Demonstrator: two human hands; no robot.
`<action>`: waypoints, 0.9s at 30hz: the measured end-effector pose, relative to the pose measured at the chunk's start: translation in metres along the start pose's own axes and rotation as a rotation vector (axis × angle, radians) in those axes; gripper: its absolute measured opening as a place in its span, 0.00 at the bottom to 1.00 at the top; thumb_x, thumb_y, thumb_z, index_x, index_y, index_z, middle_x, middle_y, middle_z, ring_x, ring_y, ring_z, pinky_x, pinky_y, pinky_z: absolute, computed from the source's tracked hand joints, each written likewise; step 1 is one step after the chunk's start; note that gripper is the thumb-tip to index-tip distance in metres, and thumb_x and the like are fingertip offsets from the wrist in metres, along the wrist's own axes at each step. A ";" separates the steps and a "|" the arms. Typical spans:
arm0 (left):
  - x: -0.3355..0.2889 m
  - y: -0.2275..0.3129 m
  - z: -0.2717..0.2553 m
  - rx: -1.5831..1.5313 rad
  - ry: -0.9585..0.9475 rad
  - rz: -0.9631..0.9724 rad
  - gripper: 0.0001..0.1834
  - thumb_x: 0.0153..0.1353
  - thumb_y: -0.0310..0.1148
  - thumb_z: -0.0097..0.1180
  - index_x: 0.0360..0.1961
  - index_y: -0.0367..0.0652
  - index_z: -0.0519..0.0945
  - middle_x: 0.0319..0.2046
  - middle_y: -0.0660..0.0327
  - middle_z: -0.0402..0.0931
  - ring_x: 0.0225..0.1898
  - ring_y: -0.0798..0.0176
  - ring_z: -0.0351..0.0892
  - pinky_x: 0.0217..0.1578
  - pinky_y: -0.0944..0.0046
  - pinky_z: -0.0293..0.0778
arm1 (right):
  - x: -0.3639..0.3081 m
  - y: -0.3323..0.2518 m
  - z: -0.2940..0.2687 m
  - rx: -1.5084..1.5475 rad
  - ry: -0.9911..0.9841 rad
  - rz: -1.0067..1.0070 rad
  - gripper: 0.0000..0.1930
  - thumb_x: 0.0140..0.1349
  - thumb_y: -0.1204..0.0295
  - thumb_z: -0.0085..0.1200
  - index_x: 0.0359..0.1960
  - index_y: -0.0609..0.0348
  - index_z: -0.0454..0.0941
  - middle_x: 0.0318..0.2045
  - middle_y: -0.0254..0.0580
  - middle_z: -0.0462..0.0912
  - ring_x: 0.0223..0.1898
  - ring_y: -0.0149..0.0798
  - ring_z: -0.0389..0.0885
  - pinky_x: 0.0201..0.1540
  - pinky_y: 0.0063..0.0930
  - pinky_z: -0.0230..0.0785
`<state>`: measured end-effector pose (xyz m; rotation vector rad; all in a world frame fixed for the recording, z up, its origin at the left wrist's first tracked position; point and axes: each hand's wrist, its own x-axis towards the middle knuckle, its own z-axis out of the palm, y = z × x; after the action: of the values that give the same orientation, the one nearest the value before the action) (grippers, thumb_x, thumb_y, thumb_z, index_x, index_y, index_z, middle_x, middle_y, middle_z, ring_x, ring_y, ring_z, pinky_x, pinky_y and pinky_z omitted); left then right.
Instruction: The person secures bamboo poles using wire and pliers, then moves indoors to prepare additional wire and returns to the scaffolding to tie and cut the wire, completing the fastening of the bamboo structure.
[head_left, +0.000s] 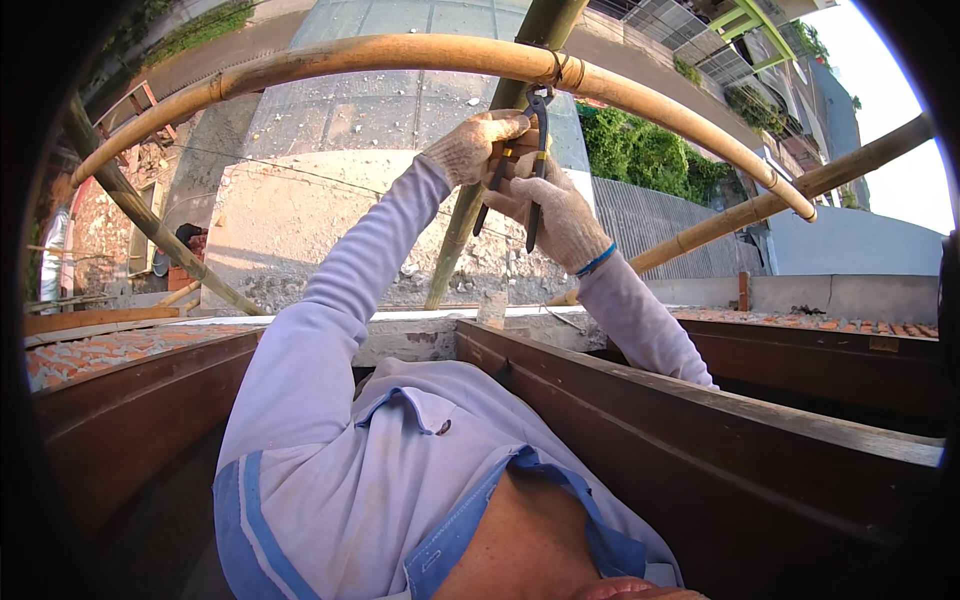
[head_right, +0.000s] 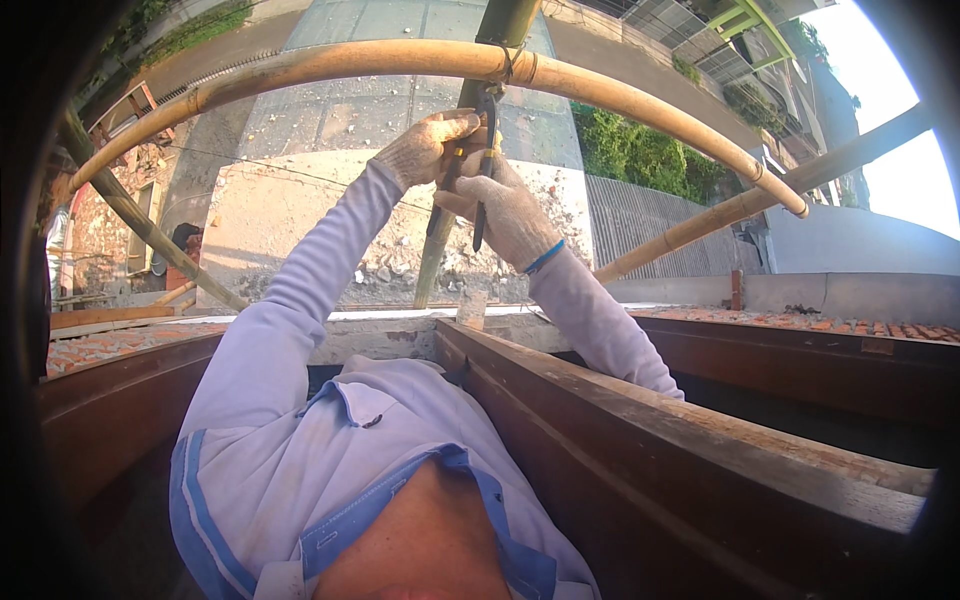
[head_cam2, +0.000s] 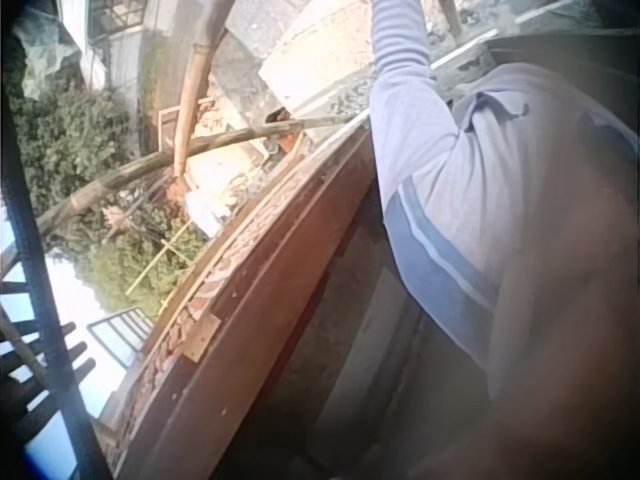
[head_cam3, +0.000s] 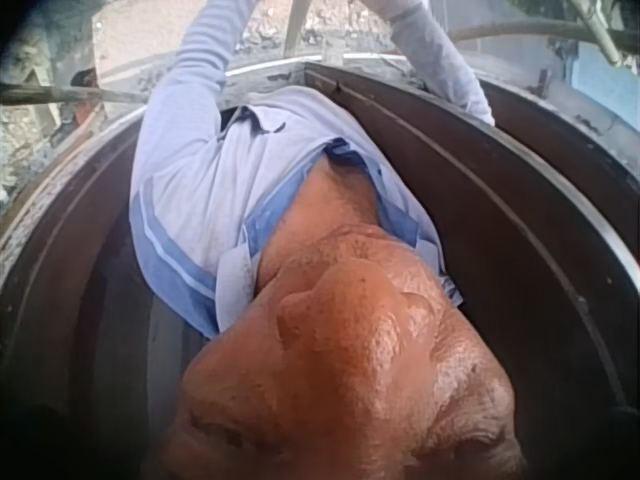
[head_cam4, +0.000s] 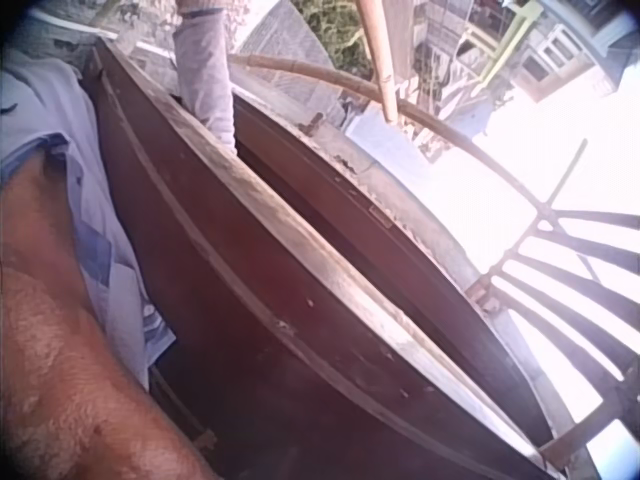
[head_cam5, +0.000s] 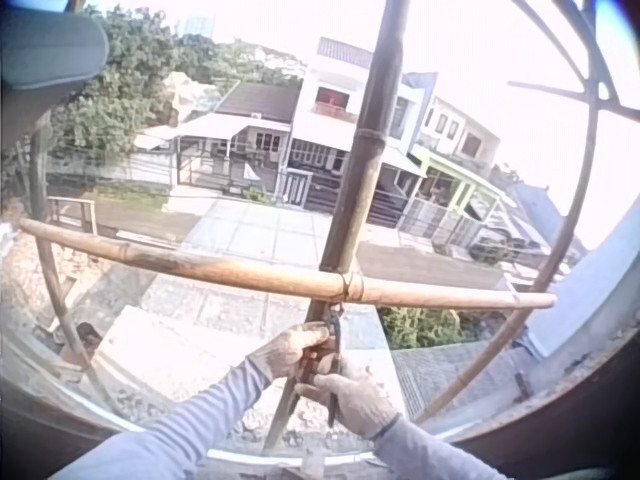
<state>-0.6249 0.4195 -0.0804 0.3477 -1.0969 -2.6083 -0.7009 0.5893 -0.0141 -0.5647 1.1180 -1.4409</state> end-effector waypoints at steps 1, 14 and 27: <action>0.000 0.000 0.000 0.019 -0.001 0.004 0.15 0.78 0.33 0.47 0.58 0.38 0.76 0.49 0.53 0.83 0.54 0.59 0.84 0.53 0.58 0.86 | 0.000 0.001 0.001 0.023 0.011 0.003 0.10 0.66 0.82 0.49 0.47 0.60 0.68 0.55 0.52 0.75 0.56 0.47 0.82 0.64 0.43 0.79; -0.007 0.005 0.005 0.065 -0.020 0.022 0.17 0.79 0.35 0.46 0.60 0.34 0.74 0.50 0.54 0.82 0.52 0.60 0.84 0.54 0.59 0.84 | 0.003 0.002 0.000 0.059 0.009 0.050 0.05 0.67 0.82 0.49 0.40 0.58 0.69 0.56 0.55 0.77 0.60 0.50 0.80 0.67 0.47 0.76; 0.000 0.000 0.002 -0.021 -0.109 0.055 0.15 0.78 0.33 0.47 0.58 0.38 0.76 0.47 0.55 0.83 0.49 0.60 0.86 0.54 0.59 0.85 | 0.000 -0.001 -0.002 -0.023 0.030 0.039 0.07 0.67 0.80 0.50 0.44 0.54 0.70 0.54 0.50 0.77 0.56 0.45 0.81 0.60 0.47 0.79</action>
<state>-0.6260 0.4212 -0.0790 0.1698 -1.0972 -2.6151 -0.7029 0.5901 -0.0143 -0.5361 1.1643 -1.4083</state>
